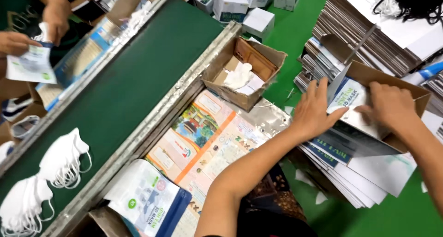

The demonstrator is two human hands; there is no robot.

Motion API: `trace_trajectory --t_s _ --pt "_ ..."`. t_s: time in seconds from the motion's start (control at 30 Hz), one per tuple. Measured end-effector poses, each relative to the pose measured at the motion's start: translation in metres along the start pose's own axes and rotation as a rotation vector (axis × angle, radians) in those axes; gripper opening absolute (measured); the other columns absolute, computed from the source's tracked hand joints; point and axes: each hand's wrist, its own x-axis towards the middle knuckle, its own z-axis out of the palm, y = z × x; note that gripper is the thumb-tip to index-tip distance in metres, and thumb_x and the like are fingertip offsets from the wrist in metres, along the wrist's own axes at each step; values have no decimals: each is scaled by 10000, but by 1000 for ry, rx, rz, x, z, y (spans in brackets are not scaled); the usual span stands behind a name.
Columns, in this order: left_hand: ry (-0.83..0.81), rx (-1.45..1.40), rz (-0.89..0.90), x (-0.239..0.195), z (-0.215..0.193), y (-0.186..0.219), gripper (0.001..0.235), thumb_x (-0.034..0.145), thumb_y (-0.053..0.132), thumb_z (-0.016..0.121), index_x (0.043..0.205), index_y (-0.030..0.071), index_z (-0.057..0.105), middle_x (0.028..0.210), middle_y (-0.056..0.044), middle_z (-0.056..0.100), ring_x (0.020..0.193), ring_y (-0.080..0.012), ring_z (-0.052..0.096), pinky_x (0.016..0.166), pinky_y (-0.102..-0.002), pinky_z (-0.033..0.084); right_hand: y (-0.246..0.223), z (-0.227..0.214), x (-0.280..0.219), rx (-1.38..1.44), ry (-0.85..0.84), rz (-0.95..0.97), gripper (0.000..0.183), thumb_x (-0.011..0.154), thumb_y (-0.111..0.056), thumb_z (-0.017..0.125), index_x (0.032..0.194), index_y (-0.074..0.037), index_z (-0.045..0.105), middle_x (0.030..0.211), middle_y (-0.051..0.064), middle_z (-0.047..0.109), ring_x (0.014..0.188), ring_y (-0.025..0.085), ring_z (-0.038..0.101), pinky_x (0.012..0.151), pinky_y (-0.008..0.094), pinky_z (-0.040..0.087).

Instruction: The person places face masks into plastic pouches, gathers several pouches, and places them into a cardboard box which they then seal using a handheld tape dispenser.

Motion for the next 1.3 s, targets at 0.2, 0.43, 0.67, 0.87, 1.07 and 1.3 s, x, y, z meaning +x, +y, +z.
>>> trace_trajectory --t_s 0.2,0.43,0.67,0.87,1.07,1.3 --pt "-216 -26 19 60 92 -128 302 908 93 537 1171 112 685 1089 -218 743 1010 -426 713 864 -488 570 22 -18 -131 717 667 -282 553 824 -250 752 1310 -16 627 1467 253 573 1434 429 494 1224 533 374" --pt "-331 205 301 72 66 -79 502 811 5 530 1268 148 680 912 -211 739 811 -409 718 729 -494 553 -9 40 -181 607 550 -293 626 781 -112 871 1366 -28 663 1482 197 603 1507 381 499 1310 477 377" --pt "-646 667 225 48 134 -58 225 831 208 667 1001 115 782 996 -115 756 951 -321 735 763 -467 599 -51 35 -113 598 519 -412 692 830 -122 841 1456 -26 563 1558 217 541 1504 450 454 1257 524 376" --pt "-816 979 37 56 166 -36 420 768 252 707 1078 -32 716 1071 -349 658 1014 -510 671 636 -571 597 -34 10 -131 884 724 -235 418 965 -79 727 1367 -25 622 1444 187 624 1349 376 597 1160 440 478" --pt "-928 1024 48 55 156 -22 380 820 163 677 1089 -102 720 1073 -432 648 948 -546 703 642 -530 604 -14 -2 -150 811 787 -40 441 968 -28 710 1393 35 609 1414 198 640 1285 350 613 1135 439 505" --pt "-44 21 472 3 33 -32 477 982 224 743 1391 28 594 1317 -173 678 1232 -416 643 1118 -451 504 -44 64 -147 789 565 -118 421 868 -119 799 1268 -36 698 1212 167 721 1298 321 612 1241 540 243"
